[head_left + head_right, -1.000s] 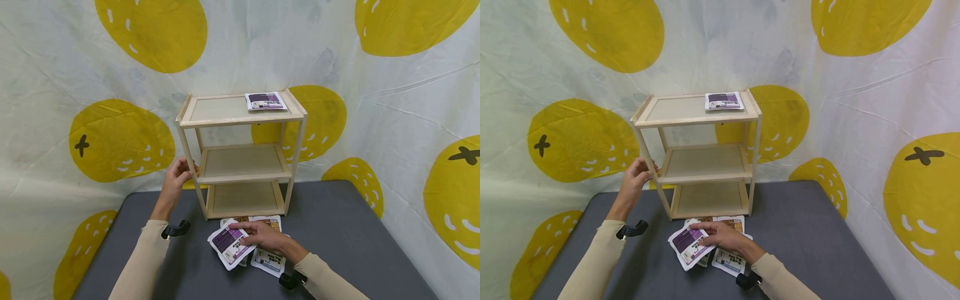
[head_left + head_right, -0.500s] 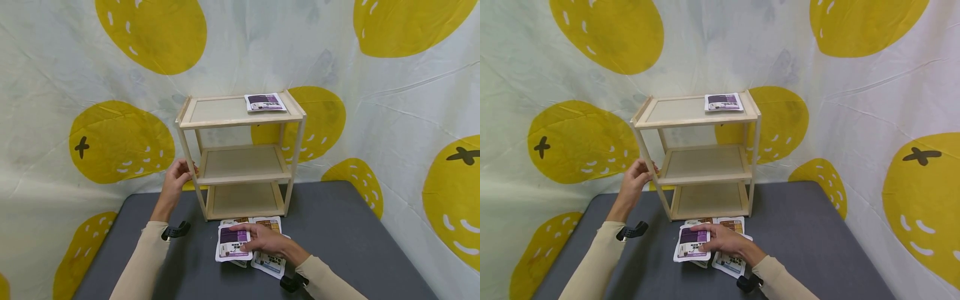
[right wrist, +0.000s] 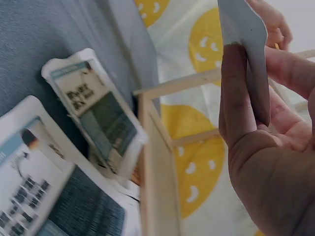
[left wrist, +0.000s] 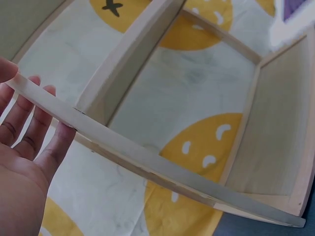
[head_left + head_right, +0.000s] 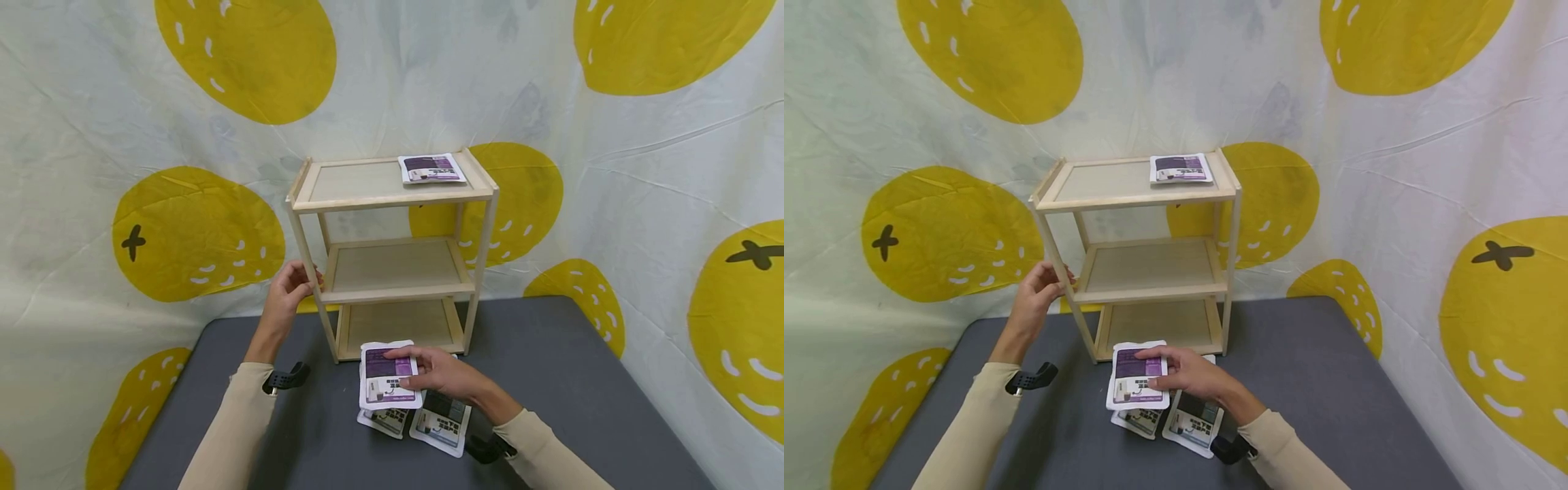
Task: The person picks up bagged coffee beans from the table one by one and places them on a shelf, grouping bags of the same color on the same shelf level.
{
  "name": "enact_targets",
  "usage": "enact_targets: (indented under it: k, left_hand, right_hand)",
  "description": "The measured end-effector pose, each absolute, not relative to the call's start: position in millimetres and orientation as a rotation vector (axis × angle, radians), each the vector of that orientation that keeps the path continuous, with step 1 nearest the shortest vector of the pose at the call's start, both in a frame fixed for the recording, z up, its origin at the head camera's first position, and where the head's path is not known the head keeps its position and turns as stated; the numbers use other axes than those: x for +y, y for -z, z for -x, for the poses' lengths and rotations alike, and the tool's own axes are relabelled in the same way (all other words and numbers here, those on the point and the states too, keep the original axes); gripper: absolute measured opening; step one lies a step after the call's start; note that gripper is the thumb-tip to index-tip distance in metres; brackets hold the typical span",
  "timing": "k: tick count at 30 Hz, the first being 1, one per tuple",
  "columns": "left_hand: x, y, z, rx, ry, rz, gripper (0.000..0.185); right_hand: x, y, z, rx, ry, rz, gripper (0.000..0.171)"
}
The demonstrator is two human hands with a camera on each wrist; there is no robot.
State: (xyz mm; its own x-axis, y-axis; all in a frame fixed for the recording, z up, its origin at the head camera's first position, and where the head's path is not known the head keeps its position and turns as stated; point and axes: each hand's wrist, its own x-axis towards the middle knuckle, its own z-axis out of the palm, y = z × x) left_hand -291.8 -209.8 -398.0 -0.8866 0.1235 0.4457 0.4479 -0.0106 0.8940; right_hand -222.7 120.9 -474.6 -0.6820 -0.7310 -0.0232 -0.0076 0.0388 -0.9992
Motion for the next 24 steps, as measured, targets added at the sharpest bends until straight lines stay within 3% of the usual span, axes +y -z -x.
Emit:
enact_targets:
  k: [24]
  left_hand:
    - [-210.1, 399.0, 293.1, -2.038, 1.989, 0.580, 0.026]
  right_hand:
    - [138.4, 417.9, 225.9, 1.848, 1.704, 0.803, 0.058]
